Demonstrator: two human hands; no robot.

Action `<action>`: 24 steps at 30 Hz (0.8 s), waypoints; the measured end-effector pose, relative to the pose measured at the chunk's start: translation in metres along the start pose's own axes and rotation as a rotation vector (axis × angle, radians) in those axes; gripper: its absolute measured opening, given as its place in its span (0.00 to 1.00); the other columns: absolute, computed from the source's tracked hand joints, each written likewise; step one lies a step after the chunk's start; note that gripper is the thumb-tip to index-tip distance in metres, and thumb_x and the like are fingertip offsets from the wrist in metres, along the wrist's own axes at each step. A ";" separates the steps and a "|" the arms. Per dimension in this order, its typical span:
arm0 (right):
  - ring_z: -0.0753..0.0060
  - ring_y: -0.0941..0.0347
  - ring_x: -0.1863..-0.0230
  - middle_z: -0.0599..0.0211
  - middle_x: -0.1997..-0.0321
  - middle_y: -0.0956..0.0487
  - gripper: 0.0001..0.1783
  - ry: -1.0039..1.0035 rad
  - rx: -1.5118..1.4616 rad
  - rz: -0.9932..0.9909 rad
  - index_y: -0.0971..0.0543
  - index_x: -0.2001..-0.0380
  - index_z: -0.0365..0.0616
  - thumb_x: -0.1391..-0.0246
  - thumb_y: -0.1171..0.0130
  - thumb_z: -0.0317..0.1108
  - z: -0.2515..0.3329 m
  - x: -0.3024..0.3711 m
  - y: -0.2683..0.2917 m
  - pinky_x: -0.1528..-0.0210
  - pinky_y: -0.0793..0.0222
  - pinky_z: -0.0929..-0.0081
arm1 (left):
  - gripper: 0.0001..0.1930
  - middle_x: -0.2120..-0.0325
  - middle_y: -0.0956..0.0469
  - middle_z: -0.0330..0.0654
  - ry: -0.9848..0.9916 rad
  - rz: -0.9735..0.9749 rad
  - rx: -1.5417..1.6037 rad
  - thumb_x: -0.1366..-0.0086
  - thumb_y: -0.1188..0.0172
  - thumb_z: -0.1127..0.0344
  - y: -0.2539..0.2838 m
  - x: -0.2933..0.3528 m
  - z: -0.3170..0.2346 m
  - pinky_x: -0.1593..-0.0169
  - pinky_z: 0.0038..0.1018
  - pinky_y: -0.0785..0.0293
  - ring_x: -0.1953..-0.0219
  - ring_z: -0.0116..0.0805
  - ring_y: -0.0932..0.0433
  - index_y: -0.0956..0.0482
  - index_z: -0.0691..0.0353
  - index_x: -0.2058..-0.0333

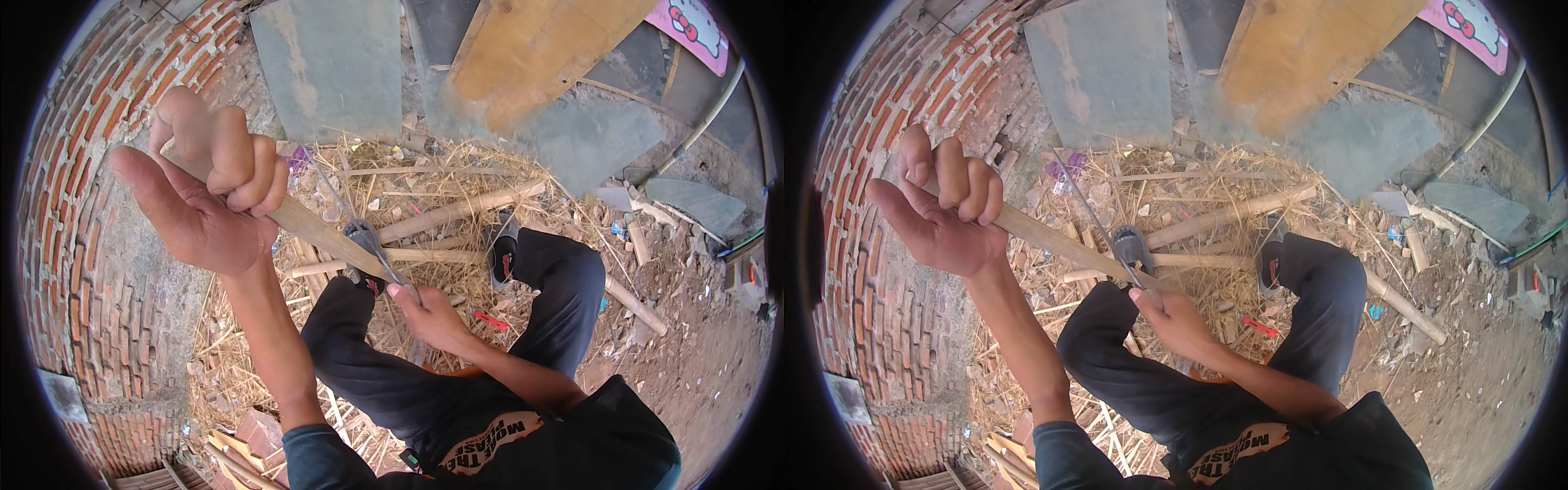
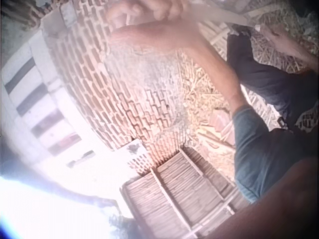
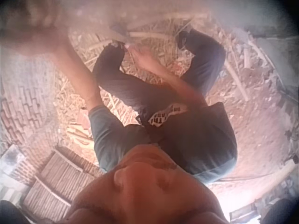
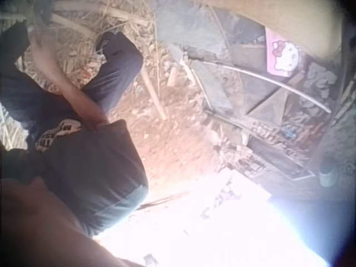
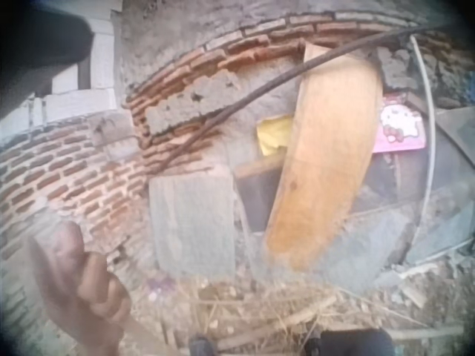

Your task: The person sits on the ground and uses a large knife to shave and shape a long, thin piece of wood. They hold the wood with their left hand and repeatedly scrape the blade along its length to remove thin strips of material.

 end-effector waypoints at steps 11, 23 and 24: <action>0.79 0.48 0.79 0.76 0.83 0.43 0.26 0.211 -0.013 0.033 0.33 0.77 0.39 0.30 0.48 0.48 0.043 0.023 -0.012 0.77 0.48 0.67 | 0.23 0.81 0.44 0.30 -0.006 0.046 -0.011 0.26 0.55 0.38 -0.012 0.005 -0.006 0.82 0.16 0.51 0.83 0.19 0.49 0.39 0.54 0.62; 0.80 0.40 0.84 0.77 0.86 0.37 0.28 -0.027 0.054 -0.053 0.30 0.78 0.41 0.30 0.51 0.53 -0.047 -0.005 -0.003 0.81 0.46 0.70 | 0.24 0.82 0.45 0.29 -0.025 -0.014 -0.017 0.26 0.53 0.37 0.003 0.008 -0.011 0.83 0.15 0.52 0.84 0.17 0.50 0.38 0.54 0.62; 0.80 0.40 0.84 0.77 0.86 0.37 0.28 0.035 0.097 -0.081 0.30 0.78 0.41 0.30 0.51 0.53 -0.043 -0.004 -0.002 0.80 0.45 0.70 | 0.24 0.82 0.44 0.29 -0.020 -0.001 -0.002 0.26 0.53 0.37 0.002 0.008 -0.010 0.83 0.15 0.52 0.84 0.17 0.50 0.38 0.54 0.62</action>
Point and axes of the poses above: each hand's wrist, its own x-axis away from the middle knuckle, its own y-axis out of the back of the hand, z = x × y, the point moved 3 cm from there along -x, towards the middle knuckle
